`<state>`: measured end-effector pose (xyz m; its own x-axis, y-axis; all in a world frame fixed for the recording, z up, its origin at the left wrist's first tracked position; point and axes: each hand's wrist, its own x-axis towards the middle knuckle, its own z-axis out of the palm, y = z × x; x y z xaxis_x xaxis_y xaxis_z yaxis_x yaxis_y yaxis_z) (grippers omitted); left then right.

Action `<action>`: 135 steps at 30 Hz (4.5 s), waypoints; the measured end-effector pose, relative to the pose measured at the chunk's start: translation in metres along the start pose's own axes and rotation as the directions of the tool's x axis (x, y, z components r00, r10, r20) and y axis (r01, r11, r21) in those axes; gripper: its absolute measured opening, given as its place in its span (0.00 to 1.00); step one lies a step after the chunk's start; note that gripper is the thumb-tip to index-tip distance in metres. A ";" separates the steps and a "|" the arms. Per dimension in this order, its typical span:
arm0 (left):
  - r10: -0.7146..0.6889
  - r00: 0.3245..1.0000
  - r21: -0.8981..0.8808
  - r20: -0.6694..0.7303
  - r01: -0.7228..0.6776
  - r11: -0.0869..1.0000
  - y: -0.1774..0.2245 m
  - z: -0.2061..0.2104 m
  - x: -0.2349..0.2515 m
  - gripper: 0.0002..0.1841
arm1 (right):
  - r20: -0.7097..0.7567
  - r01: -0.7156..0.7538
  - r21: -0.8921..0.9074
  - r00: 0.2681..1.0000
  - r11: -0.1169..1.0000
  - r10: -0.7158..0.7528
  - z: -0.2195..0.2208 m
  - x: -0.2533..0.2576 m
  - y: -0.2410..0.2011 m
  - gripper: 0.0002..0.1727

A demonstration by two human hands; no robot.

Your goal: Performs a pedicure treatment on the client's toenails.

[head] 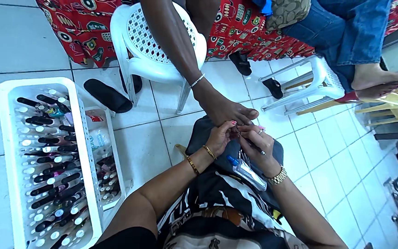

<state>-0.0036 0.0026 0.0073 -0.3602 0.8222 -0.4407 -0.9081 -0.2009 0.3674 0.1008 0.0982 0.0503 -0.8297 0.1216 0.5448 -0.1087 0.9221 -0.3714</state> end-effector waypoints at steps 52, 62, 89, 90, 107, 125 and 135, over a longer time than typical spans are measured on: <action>0.008 1.000 0.002 0.008 -0.008 1.000 -0.001 -0.001 0.000 0.07 | 0.149 0.038 0.006 0.988 0.999 -0.039 -0.014 0.007 -0.001 0.08; 0.007 1.000 -0.003 -0.015 -0.007 1.000 -0.002 0.000 -0.001 0.07 | 0.150 0.045 0.000 0.988 0.999 -0.044 -0.013 0.009 0.001 0.09; 0.014 1.000 0.001 0.010 -0.014 1.000 -0.003 -0.001 0.000 0.08 | 0.022 0.005 0.016 1.000 1.000 -0.005 -0.001 -0.001 0.005 0.08; 0.017 1.000 -0.005 0.010 -0.017 1.000 -0.003 -0.002 0.000 0.08 | 0.029 0.007 0.005 1.000 1.000 -0.007 -0.002 0.000 0.004 0.08; -0.072 0.989 -0.155 -0.132 0.051 0.987 0.010 -0.004 -0.017 0.18 | 0.063 -0.332 0.831 0.854 0.447 0.516 -0.009 0.063 -0.042 0.10; -0.090 0.995 -0.074 0.052 0.093 0.993 0.012 -0.024 -0.009 0.05 | 0.046 -0.110 0.044 0.993 0.993 0.108 0.004 0.003 -0.009 0.06; -0.074 0.997 -0.071 0.016 0.075 0.995 0.013 -0.022 -0.009 0.06 | 0.005 -0.085 0.026 0.996 0.996 0.085 0.013 0.001 -0.007 0.06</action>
<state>-0.0169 -0.0195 -0.0020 -0.2887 0.8435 -0.4530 -0.9453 -0.1761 0.2746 0.0937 0.0867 0.0431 -0.8388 0.1973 0.5075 -0.0525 0.8984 -0.4360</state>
